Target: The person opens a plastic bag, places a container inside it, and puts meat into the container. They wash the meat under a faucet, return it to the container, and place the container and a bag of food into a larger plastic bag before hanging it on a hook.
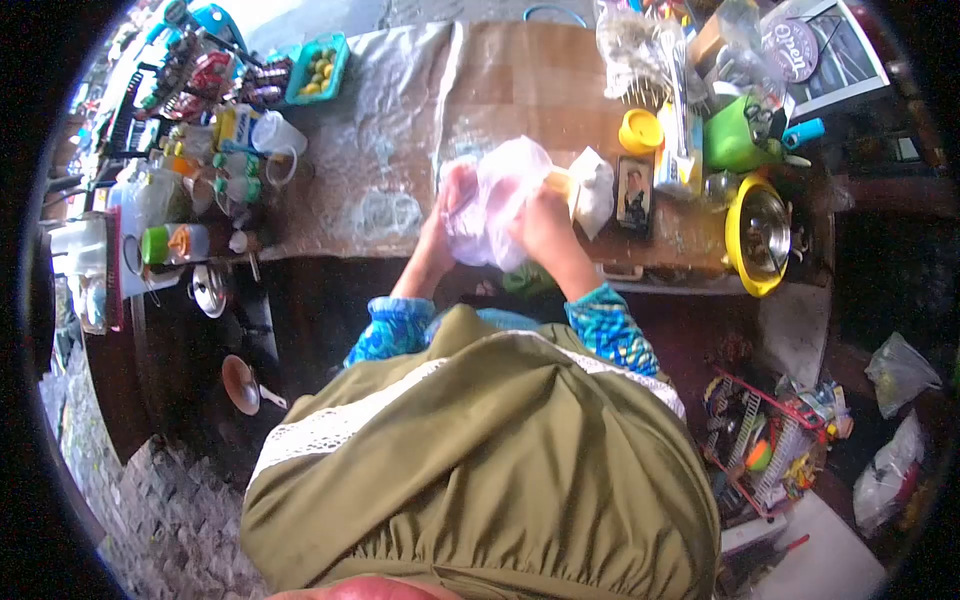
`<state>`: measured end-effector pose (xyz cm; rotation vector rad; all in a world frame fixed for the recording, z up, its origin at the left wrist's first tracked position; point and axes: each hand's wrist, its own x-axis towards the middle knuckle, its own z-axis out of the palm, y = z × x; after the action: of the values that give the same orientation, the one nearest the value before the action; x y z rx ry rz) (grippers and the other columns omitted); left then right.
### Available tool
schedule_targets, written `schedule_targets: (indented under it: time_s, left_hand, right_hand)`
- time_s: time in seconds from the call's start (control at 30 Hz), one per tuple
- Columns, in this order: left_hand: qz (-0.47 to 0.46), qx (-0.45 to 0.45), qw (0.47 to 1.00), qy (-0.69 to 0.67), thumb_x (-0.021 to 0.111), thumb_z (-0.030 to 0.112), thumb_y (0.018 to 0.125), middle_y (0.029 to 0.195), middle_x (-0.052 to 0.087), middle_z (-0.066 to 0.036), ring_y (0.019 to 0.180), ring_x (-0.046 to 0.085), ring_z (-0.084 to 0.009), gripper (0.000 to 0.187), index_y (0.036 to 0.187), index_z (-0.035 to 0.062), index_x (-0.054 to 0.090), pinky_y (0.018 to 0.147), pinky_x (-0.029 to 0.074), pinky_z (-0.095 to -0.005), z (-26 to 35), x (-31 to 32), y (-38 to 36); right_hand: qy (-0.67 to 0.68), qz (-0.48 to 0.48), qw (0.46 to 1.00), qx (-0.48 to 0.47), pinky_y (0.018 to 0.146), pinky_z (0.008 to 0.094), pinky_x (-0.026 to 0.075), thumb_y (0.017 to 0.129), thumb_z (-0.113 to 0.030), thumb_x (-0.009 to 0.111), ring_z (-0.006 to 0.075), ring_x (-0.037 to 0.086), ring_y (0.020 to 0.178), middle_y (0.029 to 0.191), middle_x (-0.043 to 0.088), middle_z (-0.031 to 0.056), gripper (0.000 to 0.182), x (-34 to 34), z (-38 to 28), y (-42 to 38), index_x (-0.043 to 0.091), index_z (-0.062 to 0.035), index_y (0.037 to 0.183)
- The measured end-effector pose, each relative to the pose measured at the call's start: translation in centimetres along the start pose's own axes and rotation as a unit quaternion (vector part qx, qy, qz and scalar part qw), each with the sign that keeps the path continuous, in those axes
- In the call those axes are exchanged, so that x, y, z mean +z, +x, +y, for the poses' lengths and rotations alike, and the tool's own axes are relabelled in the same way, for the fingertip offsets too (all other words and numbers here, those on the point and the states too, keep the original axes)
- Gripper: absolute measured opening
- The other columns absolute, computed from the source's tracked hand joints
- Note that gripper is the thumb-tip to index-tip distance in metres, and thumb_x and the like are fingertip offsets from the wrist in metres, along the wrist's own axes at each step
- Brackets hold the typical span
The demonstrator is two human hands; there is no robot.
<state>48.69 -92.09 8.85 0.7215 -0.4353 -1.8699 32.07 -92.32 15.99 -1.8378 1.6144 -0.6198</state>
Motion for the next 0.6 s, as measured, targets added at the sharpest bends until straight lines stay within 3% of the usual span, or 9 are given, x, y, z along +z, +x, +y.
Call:
schedule_targets:
  time_s: [0.03, 0.1, 0.2, 0.3, 0.37, 0.4, 0.5, 0.53, 0.6]
  left_hand:
    - [0.013, 0.017, 0.999, 0.024, 0.037, 0.048, 0.089, 0.137, 0.030, -0.008, 0.123, 0.034, -0.0203, 0.063, 0.135, 0.0068, 0.025, 0.102, 0.028, -0.0345, 0.0, 0.4, 0.2]
    - [0.025, -0.026, 0.999, 0.015, 0.039, 0.047, 0.089, 0.129, 0.040, -0.007, 0.114, 0.043, -0.0191, 0.059, 0.132, 0.0071, 0.032, 0.093, 0.039, -0.0337, 0.4, 1.1, -0.1]
    - [0.017, 0.037, 0.996, 0.078, 0.055, 0.025, 0.086, 0.120, 0.050, -0.006, 0.108, 0.049, -0.0180, 0.045, 0.126, 0.0086, 0.041, 0.088, 0.044, -0.0330, -0.1, 1.5, 0.5]
    - [-0.008, 0.036, 0.991, 0.132, 0.055, 0.024, 0.087, 0.110, 0.055, -0.004, 0.095, 0.054, -0.0110, 0.037, 0.119, 0.0073, 0.047, 0.073, 0.047, -0.0249, 0.2, 1.9, 1.4]
    - [-0.026, -0.006, 0.994, 0.110, 0.053, 0.020, 0.088, 0.105, 0.056, -0.002, 0.095, 0.053, -0.0103, 0.030, 0.114, 0.0058, 0.049, 0.078, 0.046, -0.0250, 0.9, 2.1, 1.5]
    - [-0.008, -0.022, 0.993, 0.119, 0.048, 0.029, 0.090, 0.109, 0.056, -0.008, 0.095, 0.055, -0.0146, 0.036, 0.115, 0.0034, 0.050, 0.076, 0.047, -0.0250, 0.7, 1.8, 2.0]
    - [-0.049, 0.020, 0.998, 0.016, 0.044, 0.030, 0.091, 0.114, 0.054, -0.012, 0.103, 0.053, -0.0211, 0.040, 0.116, -0.0015, 0.048, 0.088, 0.043, -0.0317, 0.5, 2.1, 2.4]
    - [-0.056, 0.026, 0.998, 0.027, 0.042, 0.030, 0.092, 0.118, 0.052, -0.015, 0.108, 0.050, -0.0251, 0.043, 0.116, -0.0047, 0.046, 0.095, 0.037, -0.0360, 0.5, 2.2, 2.3]
    - [-0.064, 0.020, 0.997, 0.030, 0.040, 0.035, 0.091, 0.120, 0.049, -0.016, 0.111, 0.048, -0.0267, 0.047, 0.119, -0.0036, 0.043, 0.096, 0.036, -0.0395, 0.2, 1.4, 2.6]
  right_hand:
    - [-0.026, 0.082, 0.995, -0.051, 0.065, 0.0380, 0.048, 0.064, -0.009, 0.059, 0.0340, 0.059, 0.073, 0.081, 0.060, 0.0211, 0.021, 0.3, -0.2, 0.1, 0.058, -0.0004, 0.083]
    - [0.072, 0.025, 0.996, -0.055, 0.070, 0.0399, 0.048, 0.069, -0.021, 0.059, 0.0340, 0.059, 0.080, 0.087, 0.060, 0.0189, 0.028, 1.8, 1.0, 1.1, 0.058, -0.0043, 0.091]
    - [-0.039, -0.045, 0.998, -0.024, 0.075, 0.0377, 0.047, 0.072, -0.031, 0.061, 0.0303, 0.058, 0.087, 0.094, 0.059, 0.0181, 0.038, 3.3, 2.0, 1.7, 0.055, -0.0046, 0.099]
    - [-0.035, -0.085, 0.994, -0.052, 0.077, 0.0355, 0.046, 0.074, -0.029, 0.060, 0.0260, 0.058, 0.089, 0.097, 0.059, 0.0159, 0.039, 2.9, 2.7, 3.3, 0.053, -0.0035, 0.102]
    - [0.040, -0.093, 0.994, -0.038, 0.076, 0.0335, 0.046, 0.075, -0.023, 0.059, 0.0236, 0.058, 0.086, 0.095, 0.059, 0.0140, 0.034, 4.8, 6.8, 4.9, 0.053, -0.0029, 0.101]
    - [0.190, -0.133, 0.972, 0.024, 0.077, 0.0305, 0.046, 0.076, -0.011, 0.060, 0.0150, 0.054, 0.088, 0.096, 0.058, 0.0061, 0.026, 8.2, 12.2, 7.2, 0.055, -0.0040, 0.100]
    - [0.144, -0.074, 0.985, -0.062, 0.074, 0.0308, 0.046, 0.074, -0.018, 0.058, 0.0201, 0.056, 0.086, 0.098, 0.059, 0.0107, 0.031, 4.9, 10.8, 6.4, 0.054, -0.0041, 0.102]
    - [0.064, -0.103, 0.992, -0.039, 0.075, 0.0315, 0.046, 0.076, -0.016, 0.057, 0.0188, 0.055, 0.088, 0.100, 0.058, 0.0102, 0.028, 4.5, 10.7, 6.6, 0.055, -0.0046, 0.101]
    - [0.091, -0.068, 0.993, -0.020, 0.077, 0.0313, 0.045, 0.077, -0.014, 0.056, 0.0188, 0.055, 0.090, 0.101, 0.058, 0.0107, 0.026, 2.4, 7.1, 5.4, 0.055, -0.0044, 0.101]
